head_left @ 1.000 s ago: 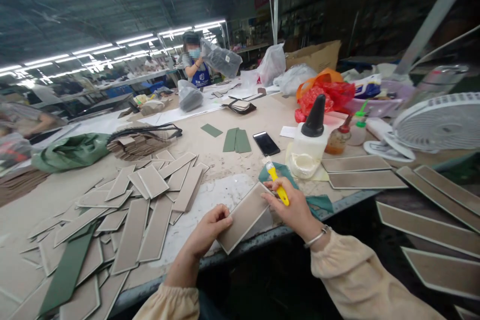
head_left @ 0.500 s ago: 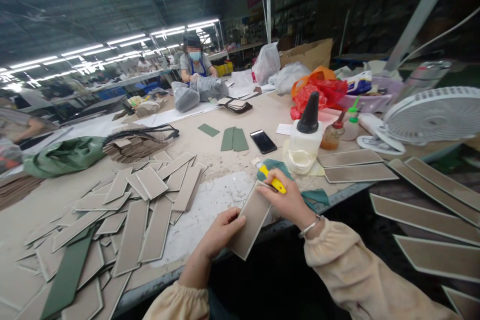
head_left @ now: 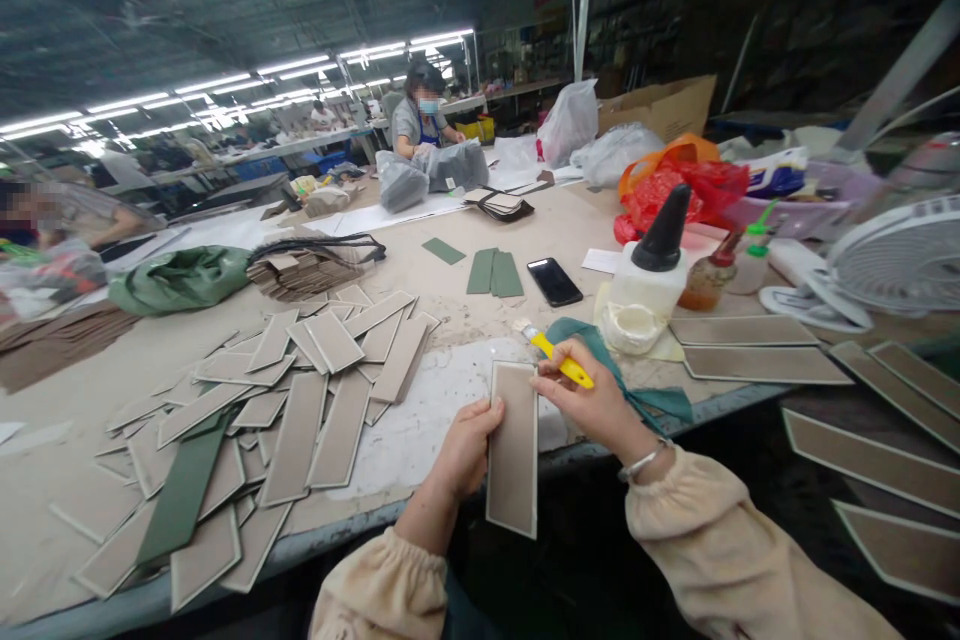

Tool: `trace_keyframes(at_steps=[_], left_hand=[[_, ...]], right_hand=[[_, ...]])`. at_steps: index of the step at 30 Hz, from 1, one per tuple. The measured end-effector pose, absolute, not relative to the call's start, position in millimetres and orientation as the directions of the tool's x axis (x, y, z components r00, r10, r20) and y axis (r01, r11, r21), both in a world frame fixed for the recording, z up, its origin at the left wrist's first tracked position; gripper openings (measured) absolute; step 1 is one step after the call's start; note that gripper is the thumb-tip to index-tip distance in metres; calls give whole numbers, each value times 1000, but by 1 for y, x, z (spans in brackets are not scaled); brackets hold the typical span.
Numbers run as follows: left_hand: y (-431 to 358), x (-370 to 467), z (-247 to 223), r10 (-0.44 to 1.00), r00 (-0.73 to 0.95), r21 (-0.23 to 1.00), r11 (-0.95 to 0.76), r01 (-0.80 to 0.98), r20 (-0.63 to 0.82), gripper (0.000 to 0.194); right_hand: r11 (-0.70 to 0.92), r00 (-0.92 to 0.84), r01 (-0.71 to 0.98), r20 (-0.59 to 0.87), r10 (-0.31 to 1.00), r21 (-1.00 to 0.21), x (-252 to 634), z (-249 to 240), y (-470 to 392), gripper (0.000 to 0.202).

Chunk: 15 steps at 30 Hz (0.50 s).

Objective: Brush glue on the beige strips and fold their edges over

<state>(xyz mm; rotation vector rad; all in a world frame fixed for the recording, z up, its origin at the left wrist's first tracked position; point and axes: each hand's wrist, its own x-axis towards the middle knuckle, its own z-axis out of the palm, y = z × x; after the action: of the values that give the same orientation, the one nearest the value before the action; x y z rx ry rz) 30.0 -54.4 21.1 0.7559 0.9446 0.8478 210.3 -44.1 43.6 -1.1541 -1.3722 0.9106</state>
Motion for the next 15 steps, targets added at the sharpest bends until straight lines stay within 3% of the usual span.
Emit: trace_keyframes(at_steps=[8, 15], left_hand=[[-56, 32, 21, 859, 373, 822, 473, -318, -350, 51], [-58, 37, 23, 897, 346, 900, 368, -235, -276, 57]], right_hand=[[257, 57, 153, 268, 962, -954, 206, 39, -43, 31], [239, -17, 249, 242, 970, -939, 204, 37, -47, 25]])
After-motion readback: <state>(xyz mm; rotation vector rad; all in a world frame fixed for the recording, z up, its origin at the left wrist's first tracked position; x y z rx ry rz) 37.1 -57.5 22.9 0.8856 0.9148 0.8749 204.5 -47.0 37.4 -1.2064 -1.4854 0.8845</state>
